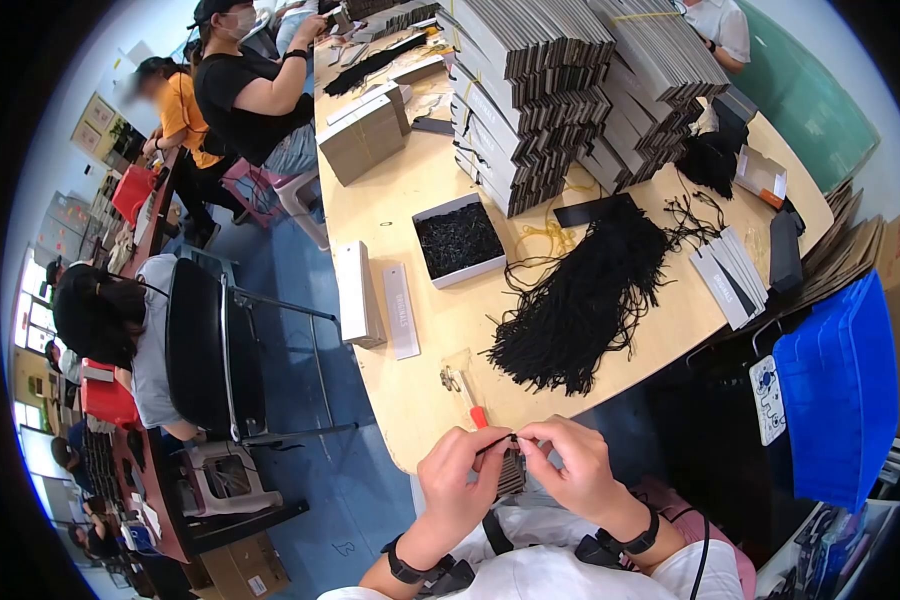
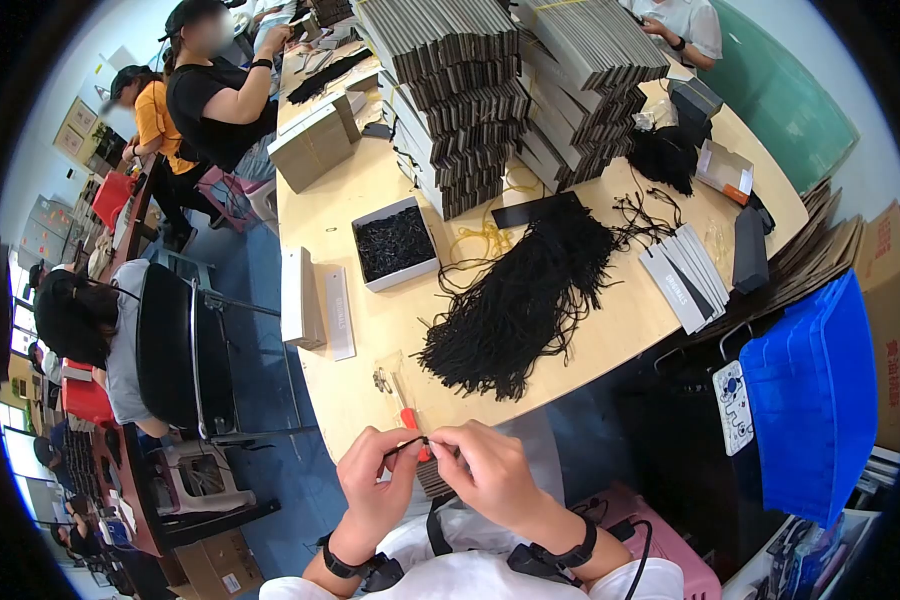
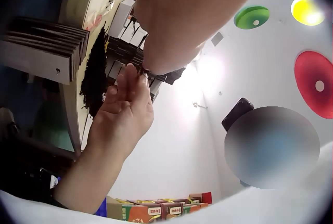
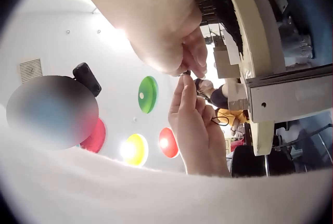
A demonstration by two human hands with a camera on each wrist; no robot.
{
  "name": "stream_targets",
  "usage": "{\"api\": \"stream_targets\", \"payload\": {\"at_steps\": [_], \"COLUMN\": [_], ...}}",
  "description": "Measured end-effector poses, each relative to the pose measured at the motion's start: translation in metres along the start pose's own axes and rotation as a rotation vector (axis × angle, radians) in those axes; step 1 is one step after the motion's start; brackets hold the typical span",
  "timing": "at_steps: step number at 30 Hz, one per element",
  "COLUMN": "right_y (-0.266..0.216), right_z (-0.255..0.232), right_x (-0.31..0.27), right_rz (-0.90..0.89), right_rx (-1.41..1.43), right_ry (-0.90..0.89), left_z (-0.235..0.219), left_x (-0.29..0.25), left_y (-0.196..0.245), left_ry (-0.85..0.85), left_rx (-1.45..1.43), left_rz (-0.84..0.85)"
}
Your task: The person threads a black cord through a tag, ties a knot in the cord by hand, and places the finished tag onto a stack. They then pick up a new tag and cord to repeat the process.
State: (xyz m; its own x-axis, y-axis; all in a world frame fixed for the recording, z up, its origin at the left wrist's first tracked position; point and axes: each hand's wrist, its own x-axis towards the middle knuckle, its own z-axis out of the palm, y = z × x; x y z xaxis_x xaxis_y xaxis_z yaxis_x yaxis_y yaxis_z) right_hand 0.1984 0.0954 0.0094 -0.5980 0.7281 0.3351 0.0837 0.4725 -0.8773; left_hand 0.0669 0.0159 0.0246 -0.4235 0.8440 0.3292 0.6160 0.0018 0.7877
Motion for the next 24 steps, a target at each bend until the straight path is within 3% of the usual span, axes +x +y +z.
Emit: {"api": "stream_targets", "payload": {"at_steps": [3,7,9,10,12,15,21,24], "right_y": [0.002,0.006,0.003,0.002,0.0,-0.002,0.002,0.009], "right_z": [-0.001,-0.005,-0.009,-0.01,-0.012,-0.009,-0.007,-0.005], "right_x": [0.0,-0.002,0.002,0.003,0.006,0.003,0.002,0.0], "right_rz": [0.054,0.092,0.051,0.049,-0.13,-0.165,-0.25,-0.328], "right_rx": [0.07,0.114,0.051,0.05,-0.134,-0.295,-0.314,-0.326], "right_ry": [-0.042,-0.094,-0.121,-0.123,-0.081,-0.05,-0.008,0.019], "left_z": [-0.002,-0.008,-0.008,-0.008,-0.006,-0.008,-0.01,-0.007], "left_x": [0.0,0.004,0.002,0.0,-0.003,0.001,0.007,0.006], "left_y": [-0.006,-0.006,-0.008,-0.009,-0.01,-0.012,-0.01,-0.009], "left_ry": [-0.045,-0.137,-0.238,-0.236,-0.269,-0.325,-0.374,-0.333], "left_rx": [0.02,-0.013,-0.251,-0.251,-0.652,-0.784,-1.003,-1.059], "left_rz": [0.079,0.051,-0.194,-0.193,-0.498,-0.61,-0.818,-0.839]}}
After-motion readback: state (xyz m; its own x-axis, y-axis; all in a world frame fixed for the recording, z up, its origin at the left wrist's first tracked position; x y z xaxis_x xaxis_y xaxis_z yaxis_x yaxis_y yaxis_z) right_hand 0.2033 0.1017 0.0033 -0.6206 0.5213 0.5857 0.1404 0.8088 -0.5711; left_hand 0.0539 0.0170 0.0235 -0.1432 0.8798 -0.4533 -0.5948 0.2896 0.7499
